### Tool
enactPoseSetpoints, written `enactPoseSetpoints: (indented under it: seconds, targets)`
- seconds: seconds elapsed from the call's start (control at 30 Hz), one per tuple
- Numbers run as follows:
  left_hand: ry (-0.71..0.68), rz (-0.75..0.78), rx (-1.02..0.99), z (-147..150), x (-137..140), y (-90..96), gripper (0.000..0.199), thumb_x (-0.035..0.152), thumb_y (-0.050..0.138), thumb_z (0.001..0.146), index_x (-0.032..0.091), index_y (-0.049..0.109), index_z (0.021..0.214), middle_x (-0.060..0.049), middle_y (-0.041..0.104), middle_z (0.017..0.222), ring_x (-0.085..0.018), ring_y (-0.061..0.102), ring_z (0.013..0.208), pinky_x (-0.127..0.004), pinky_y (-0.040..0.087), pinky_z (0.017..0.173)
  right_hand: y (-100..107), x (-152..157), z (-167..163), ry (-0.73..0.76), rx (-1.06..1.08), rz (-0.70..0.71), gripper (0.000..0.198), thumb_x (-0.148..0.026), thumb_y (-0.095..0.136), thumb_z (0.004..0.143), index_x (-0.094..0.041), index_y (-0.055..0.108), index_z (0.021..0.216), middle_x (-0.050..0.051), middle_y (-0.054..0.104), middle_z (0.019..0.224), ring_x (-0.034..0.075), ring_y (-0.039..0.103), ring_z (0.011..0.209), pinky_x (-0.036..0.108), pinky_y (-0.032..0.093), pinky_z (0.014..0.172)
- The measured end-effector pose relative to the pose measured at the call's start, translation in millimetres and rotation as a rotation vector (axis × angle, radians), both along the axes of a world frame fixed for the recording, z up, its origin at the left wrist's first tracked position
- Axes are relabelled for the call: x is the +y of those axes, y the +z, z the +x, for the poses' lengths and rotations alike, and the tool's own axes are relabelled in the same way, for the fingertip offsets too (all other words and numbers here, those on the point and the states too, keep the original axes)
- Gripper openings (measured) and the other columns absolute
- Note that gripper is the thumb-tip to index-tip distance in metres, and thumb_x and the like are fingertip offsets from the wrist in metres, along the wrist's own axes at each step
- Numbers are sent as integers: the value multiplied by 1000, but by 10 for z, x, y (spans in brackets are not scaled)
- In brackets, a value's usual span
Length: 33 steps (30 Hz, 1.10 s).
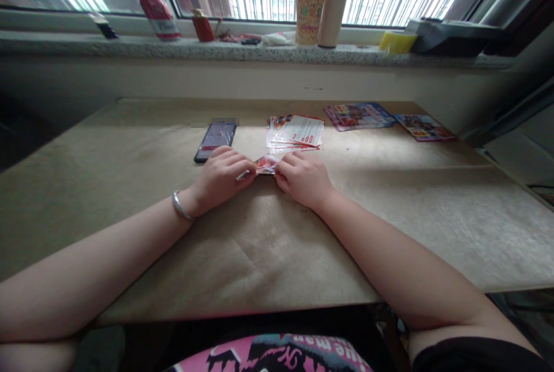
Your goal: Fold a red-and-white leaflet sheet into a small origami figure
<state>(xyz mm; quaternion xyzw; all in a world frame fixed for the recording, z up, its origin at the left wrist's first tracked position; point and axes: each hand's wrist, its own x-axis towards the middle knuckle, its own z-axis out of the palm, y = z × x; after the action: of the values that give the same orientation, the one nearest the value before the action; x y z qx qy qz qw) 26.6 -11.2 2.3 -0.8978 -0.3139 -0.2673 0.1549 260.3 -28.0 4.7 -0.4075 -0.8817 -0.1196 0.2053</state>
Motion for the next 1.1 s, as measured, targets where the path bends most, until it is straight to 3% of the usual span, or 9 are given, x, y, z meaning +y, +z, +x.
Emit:
enactPoseSetpoints:
  seconds: [0.23, 0.6, 0.97, 1.1]
  targets:
    - [0, 96, 84, 43, -78, 39, 24, 29, 51, 99, 23, 65, 81, 2, 73, 84, -15, 59, 79, -36, 40, 91, -11, -32, -40, 17, -52, 13, 26, -29, 47, 96, -21, 70, 90, 6, 71, 91, 21, 55, 86, 33, 37, 74]
    - [58, 201, 80, 84, -132, 10, 18, 29, 54, 98, 25, 67, 87, 3, 72, 81, -18, 57, 80, -37, 34, 81, -67, -48, -102, -14, -67, 121, 22, -27, 48, 95, -20, 68, 89, 5, 70, 90, 20, 55, 85, 34, 32, 68]
    - [-17, 131, 69, 94, -125, 8, 22, 31, 52, 99, 23, 67, 86, 1, 72, 82, -17, 58, 81, -35, 35, 80, -77, -38, -84, 65, -38, 74, 18, -25, 50, 93, -22, 68, 97, 4, 70, 92, 20, 55, 84, 33, 32, 67]
    - [-4, 112, 59, 61, -102, -3, 25, 32, 52, 99, 22, 66, 81, 2, 71, 81, -17, 58, 80, -35, 35, 80, -61, -16, -33, 38, -42, 60, 17, -25, 51, 91, -22, 68, 89, 4, 70, 89, 20, 57, 83, 33, 33, 66]
